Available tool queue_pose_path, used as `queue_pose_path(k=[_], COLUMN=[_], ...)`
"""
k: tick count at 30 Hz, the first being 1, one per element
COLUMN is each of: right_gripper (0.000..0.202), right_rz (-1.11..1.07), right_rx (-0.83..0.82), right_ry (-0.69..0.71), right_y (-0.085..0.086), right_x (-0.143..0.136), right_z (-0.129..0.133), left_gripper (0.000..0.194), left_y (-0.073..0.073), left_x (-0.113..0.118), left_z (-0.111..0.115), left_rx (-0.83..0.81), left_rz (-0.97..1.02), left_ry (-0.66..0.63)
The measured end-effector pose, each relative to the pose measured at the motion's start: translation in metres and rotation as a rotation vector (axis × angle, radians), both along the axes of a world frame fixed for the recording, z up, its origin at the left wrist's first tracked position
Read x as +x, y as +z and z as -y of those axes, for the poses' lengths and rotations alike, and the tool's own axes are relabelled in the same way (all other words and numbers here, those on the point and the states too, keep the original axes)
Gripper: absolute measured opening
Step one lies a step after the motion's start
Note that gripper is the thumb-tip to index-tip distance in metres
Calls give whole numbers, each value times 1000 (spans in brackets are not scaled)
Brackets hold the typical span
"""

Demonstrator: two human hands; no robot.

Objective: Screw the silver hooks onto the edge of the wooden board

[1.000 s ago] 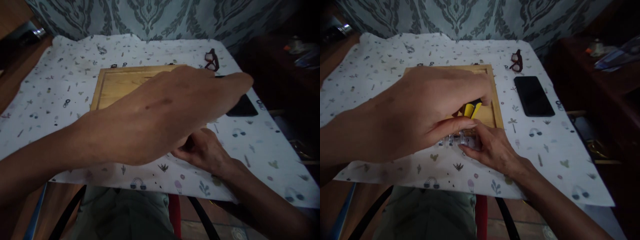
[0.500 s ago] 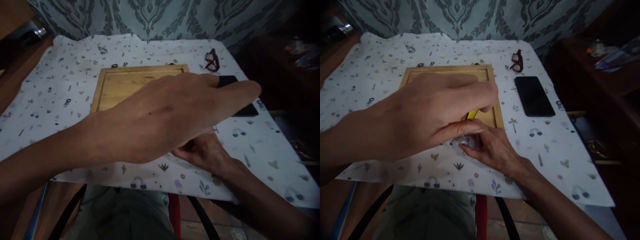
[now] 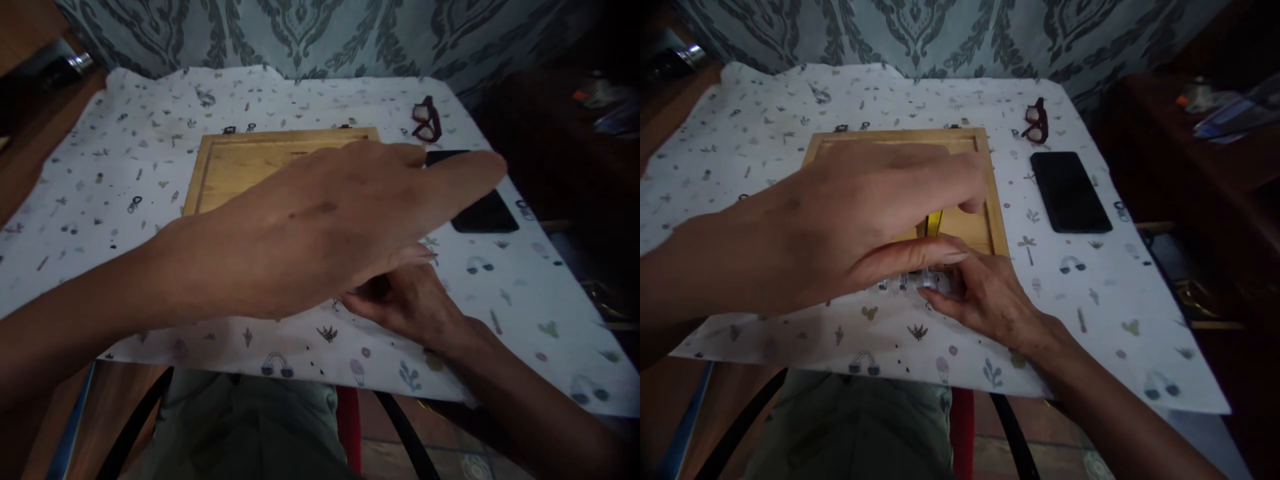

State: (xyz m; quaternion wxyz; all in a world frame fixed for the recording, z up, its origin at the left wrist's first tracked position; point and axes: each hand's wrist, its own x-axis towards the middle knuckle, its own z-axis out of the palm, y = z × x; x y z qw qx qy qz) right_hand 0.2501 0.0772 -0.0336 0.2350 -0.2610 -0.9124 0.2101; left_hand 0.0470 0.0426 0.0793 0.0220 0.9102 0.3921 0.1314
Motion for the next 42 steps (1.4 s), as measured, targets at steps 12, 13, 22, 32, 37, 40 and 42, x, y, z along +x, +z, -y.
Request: queue_pose_path(k=[12,13,22,32,37,40,42], right_gripper=[34,34,38,35,35,29,23], right_rz=[-7,-3,-18,-12,-36,-37,-35], right_rx=[0,-4,15,61,67,32,24], right_ry=[-5,-4,-8,-18,-1,3,-2], right_y=[-1,0,-1,-2,-3,-2,0], right_x=[1,1,1,2,3,2,1], right_z=[1,1,1,2,2,2,3], left_gripper=[24,22,29,37,37,27,23], left_y=[-1,-1,-2,5,4,4,3], left_x=[-5,-5,-5,-4,-4,-4,-4], left_z=[0,0,4,1,1,0,0], left_rx=[-37,-38,-51,-203,-179,-182,-181], left_rz=[13,17,64,40,55,59,48], left_ry=[-20,-25,-27,-67,-58,-56,-51])
